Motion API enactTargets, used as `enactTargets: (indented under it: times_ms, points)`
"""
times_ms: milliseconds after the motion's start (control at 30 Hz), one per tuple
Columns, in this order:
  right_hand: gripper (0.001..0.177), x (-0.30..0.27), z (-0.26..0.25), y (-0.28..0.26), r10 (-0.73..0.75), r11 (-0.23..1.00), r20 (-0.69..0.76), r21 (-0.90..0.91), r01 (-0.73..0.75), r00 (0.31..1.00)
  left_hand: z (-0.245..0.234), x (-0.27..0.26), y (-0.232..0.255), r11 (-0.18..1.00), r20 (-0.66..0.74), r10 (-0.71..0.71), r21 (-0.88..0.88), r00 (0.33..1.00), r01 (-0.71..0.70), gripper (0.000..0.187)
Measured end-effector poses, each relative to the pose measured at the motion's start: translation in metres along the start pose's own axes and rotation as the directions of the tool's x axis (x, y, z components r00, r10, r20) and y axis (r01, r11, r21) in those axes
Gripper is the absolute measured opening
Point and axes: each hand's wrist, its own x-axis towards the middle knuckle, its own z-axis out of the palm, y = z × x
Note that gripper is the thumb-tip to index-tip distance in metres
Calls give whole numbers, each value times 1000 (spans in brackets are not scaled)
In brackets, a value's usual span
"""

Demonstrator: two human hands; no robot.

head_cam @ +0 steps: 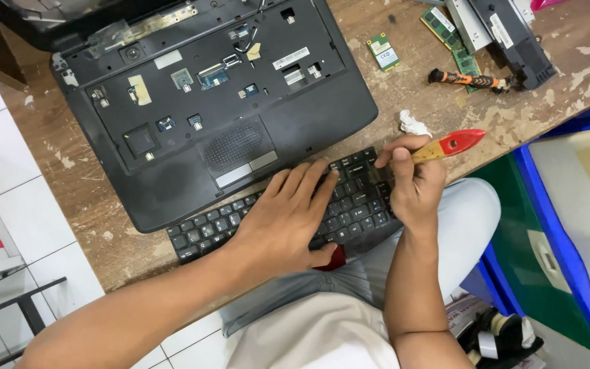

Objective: Cleaning a laptop keyboard using a cloth and a brush.

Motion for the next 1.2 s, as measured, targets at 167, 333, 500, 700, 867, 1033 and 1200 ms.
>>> enactTargets:
  times_ms: [167, 333, 500, 700, 867, 1033, 1200]
  points:
    - [23, -3, -1, 8, -55, 998, 3, 14, 55, 998, 3, 5, -3, 991, -28, 106, -74, 994, -108, 90]
    - [17, -6, -5, 14, -81, 996, 36, 50, 79, 996, 4, 6, -4, 991, -15, 122, -62, 992, -122, 88]
    - [10, -14, -17, 23, -115, 990, 114, 94, 105, 987, 7, 6, -2, 992, -54, 105, -66, 993, -108, 84]
    - [7, -19, -30, 18, -115, 980, 171, 178, 84, 978, 10, 5, -3, 992, -64, 97, -75, 993, -102, 85]
    - [6, -20, -36, 1, -101, 985, 164, 154, 76, 981, 13, 6, -7, 990, -70, 96, -97, 993, -103, 86]
    - [11, -8, -32, -22, -175, 984, 115, 62, 169, 978, 14, 8, -11, 990, -81, 50, -126, 995, -60, 87]
    - [34, -17, -20, -20, -124, 991, -46, 43, 126, 991, 11, 10, -10, 992, -86, 37, -119, 996, -48, 86]
